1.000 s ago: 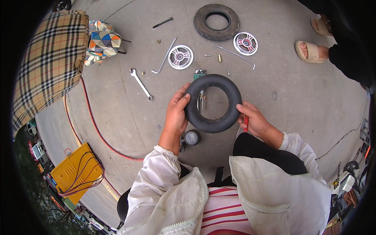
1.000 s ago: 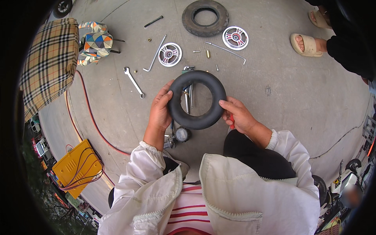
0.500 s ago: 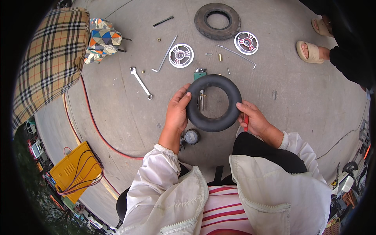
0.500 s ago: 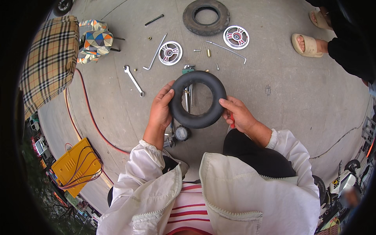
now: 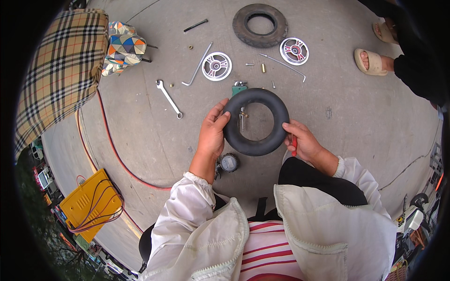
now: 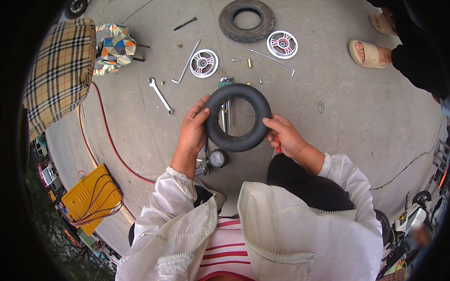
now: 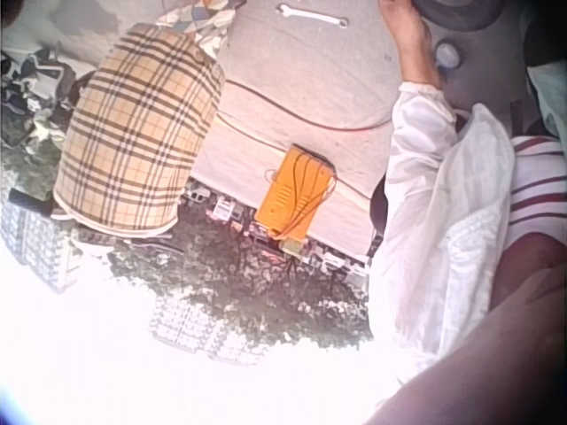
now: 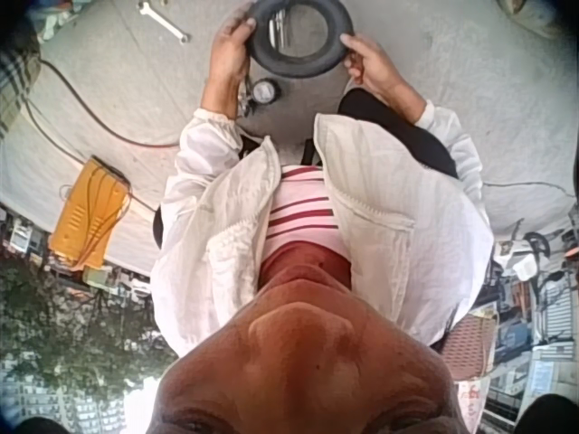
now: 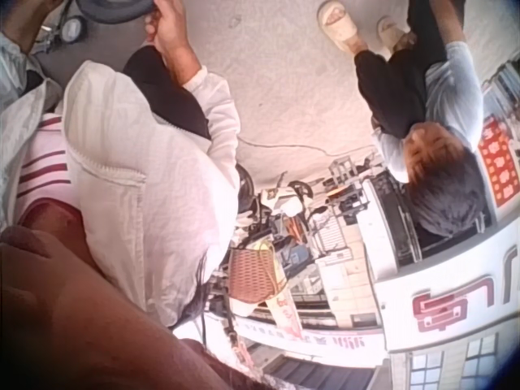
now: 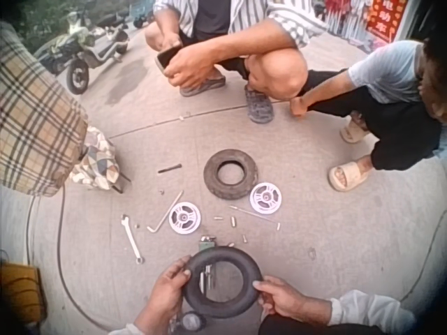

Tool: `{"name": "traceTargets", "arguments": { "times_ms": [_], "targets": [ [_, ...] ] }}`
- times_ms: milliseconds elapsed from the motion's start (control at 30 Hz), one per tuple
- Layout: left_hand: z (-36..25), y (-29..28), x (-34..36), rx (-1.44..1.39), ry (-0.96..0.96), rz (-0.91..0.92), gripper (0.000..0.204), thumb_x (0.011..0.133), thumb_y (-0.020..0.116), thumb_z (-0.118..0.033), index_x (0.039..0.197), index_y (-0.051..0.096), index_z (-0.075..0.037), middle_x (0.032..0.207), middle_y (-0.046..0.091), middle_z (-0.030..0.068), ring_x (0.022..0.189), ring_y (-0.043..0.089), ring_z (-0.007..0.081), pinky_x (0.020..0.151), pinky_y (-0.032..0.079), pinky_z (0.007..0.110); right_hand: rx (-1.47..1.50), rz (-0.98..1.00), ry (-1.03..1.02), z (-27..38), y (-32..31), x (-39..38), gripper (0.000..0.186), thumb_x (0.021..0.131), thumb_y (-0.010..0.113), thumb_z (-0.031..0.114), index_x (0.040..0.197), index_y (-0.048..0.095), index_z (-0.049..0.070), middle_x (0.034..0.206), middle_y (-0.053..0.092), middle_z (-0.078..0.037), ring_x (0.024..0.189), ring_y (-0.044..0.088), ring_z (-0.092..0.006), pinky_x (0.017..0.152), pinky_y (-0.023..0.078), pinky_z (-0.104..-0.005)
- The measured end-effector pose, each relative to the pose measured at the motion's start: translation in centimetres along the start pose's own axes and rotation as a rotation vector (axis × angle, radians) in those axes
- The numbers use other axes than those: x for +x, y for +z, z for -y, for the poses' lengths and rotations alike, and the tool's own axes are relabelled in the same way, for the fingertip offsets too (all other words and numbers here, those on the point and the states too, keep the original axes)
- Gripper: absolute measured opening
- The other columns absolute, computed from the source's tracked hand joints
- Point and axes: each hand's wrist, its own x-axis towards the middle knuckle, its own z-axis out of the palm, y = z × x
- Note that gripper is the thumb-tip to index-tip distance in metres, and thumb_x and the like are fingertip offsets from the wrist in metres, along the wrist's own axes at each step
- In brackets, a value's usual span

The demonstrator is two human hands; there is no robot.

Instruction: The person inspects a small tire, uses a screwdriver to remove a valve stem, applies a substance from a yellow bottle to the tire, and then applies a patch to the tire.

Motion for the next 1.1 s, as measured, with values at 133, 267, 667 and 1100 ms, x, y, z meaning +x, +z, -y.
{"name": "traceTargets", "arguments": {
  "times_ms": [133,267,667,1100],
  "targets": [
    [0.1,0.1,0.0,0.002,-0.002,-0.010,0.054,0.102,0.053,-0.005,0.152,0.038,0.008,0.145,0.056,0.0149,0.126,0.059,0.0202,0.108,0.047,0.033,0.007,-0.008,0.014,-0.1,-0.2,0.1,0.023,0.103,0.060,0.029,0.109,0.059,0.007,0.089,0.060,0.000,0.063,0.052,-0.0081,0.045,0.036,-0.0205],
    [0.3,0.0,0.1,-0.007,-0.014,-0.007,0.054,0.102,0.053,-0.005,0.152,0.038,0.008,0.146,0.055,0.0150,0.127,0.058,0.0207,0.108,0.046,0.033,0.011,-0.015,0.012,-0.2,-0.2,0.0,0.023,0.103,0.060,0.029,0.110,0.059,0.007,0.090,0.060,0.000,0.063,0.052,-0.0080,0.045,0.036,-0.0205],
    [1.5,-0.4,0.6,0.070,-0.056,0.012,0.057,0.097,0.047,0.002,0.154,0.037,0.007,0.147,0.054,0.0149,0.129,0.056,0.0220,0.109,0.046,0.035,-0.052,-0.175,-0.019,-0.2,0.0,0.1,0.028,0.101,0.064,0.033,0.110,0.060,0.007,0.083,0.052,0.002,0.061,0.045,-0.0048,0.045,0.032,-0.0188],
    [2.4,-0.7,0.7,0.271,-0.182,0.014,0.060,0.101,0.064,-0.019,0.151,0.043,0.005,0.136,0.061,0.0094,0.120,0.060,0.0172,0.104,0.045,0.032,-0.171,-0.272,-0.005,-0.9,-0.7,0.6,0.034,0.101,0.064,0.033,0.117,0.061,0.003,0.077,0.048,0.003,0.052,0.037,-0.0035,0.042,0.028,-0.0212]
  ]
}}
